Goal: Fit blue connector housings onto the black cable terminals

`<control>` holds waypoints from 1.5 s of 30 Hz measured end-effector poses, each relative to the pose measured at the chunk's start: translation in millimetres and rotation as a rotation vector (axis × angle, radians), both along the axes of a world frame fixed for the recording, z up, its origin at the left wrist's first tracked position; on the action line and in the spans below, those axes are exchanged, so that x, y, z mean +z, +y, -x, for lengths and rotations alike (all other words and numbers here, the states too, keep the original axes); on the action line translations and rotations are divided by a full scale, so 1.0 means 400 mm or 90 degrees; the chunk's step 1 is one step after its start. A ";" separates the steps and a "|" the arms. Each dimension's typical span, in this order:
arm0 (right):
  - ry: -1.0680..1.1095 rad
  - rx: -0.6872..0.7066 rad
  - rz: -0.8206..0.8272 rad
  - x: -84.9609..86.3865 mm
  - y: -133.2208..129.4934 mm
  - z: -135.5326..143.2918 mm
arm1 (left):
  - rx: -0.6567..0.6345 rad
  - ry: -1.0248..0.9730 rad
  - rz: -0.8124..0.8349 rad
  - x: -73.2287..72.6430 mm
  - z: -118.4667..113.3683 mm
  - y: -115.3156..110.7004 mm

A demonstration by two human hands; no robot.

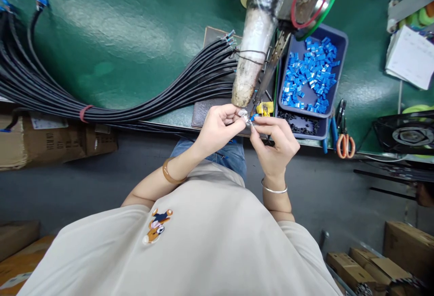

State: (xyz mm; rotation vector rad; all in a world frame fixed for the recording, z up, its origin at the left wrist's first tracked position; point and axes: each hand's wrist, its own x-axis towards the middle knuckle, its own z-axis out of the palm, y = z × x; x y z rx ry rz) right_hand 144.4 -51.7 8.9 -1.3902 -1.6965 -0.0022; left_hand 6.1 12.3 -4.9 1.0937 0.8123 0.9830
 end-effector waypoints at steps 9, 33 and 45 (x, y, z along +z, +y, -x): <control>-0.014 0.019 0.014 -0.007 -0.004 -0.005 | -0.015 0.013 0.008 -0.009 0.004 -0.003; -0.045 -0.003 -0.018 -0.004 -0.009 -0.004 | -0.042 0.046 -0.049 0.006 0.005 -0.008; 0.008 0.003 0.049 0.018 -0.009 0.005 | -0.085 0.067 -0.089 0.007 0.020 -0.007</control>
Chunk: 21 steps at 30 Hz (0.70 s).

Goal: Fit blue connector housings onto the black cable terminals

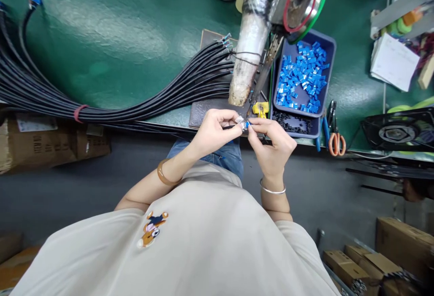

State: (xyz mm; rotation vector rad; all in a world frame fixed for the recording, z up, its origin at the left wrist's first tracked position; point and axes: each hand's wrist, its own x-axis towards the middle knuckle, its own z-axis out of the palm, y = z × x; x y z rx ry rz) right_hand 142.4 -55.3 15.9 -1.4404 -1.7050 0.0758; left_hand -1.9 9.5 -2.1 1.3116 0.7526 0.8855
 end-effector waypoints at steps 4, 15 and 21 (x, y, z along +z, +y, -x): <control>-0.006 0.004 0.007 0.003 -0.002 -0.002 | -0.007 0.006 -0.016 -0.001 0.002 -0.001; 0.004 -0.017 0.013 0.000 -0.001 0.003 | 0.025 0.037 -0.043 -0.007 -0.010 -0.004; -0.009 -0.011 0.017 0.001 0.004 -0.001 | 0.049 0.057 -0.065 -0.007 -0.015 0.000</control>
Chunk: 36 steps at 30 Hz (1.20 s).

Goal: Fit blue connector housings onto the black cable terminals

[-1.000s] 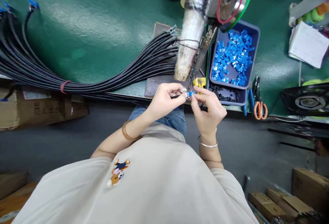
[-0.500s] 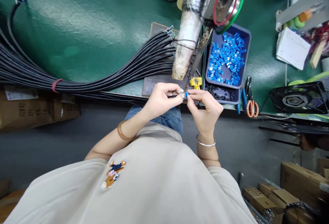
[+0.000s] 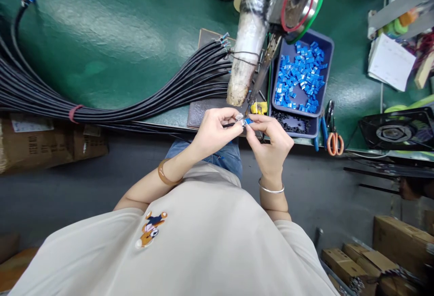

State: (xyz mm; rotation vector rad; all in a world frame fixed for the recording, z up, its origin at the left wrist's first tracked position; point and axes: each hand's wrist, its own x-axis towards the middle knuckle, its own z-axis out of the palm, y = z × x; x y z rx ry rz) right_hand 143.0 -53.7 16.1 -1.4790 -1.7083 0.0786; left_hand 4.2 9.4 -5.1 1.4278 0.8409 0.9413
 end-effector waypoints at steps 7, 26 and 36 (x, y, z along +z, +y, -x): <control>-0.014 0.001 -0.008 -0.002 0.006 -0.002 | 0.015 -0.008 0.016 -0.002 -0.003 -0.001; -0.048 -0.021 0.008 0.010 0.005 0.000 | 0.044 -0.002 0.021 0.000 -0.006 -0.003; -0.023 0.029 0.037 0.010 -0.008 -0.009 | -0.015 -0.012 0.041 -0.003 -0.002 -0.005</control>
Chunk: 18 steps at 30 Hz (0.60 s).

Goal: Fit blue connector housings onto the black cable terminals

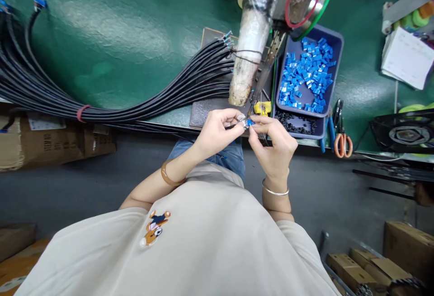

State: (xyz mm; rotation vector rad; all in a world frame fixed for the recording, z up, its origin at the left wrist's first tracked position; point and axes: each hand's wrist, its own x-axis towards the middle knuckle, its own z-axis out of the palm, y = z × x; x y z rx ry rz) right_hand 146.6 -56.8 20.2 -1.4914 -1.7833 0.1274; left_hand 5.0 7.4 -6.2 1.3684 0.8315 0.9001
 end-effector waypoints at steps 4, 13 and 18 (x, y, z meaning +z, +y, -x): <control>0.121 -0.031 0.081 0.052 -0.055 -0.022 | -0.136 0.018 0.029 0.013 0.029 0.000; -0.226 -0.135 0.111 0.012 0.004 -0.115 | -0.384 0.061 0.115 -0.006 0.091 -0.024; -0.340 -0.141 0.189 -0.017 0.060 -0.107 | -0.261 0.023 0.144 0.004 0.084 -0.043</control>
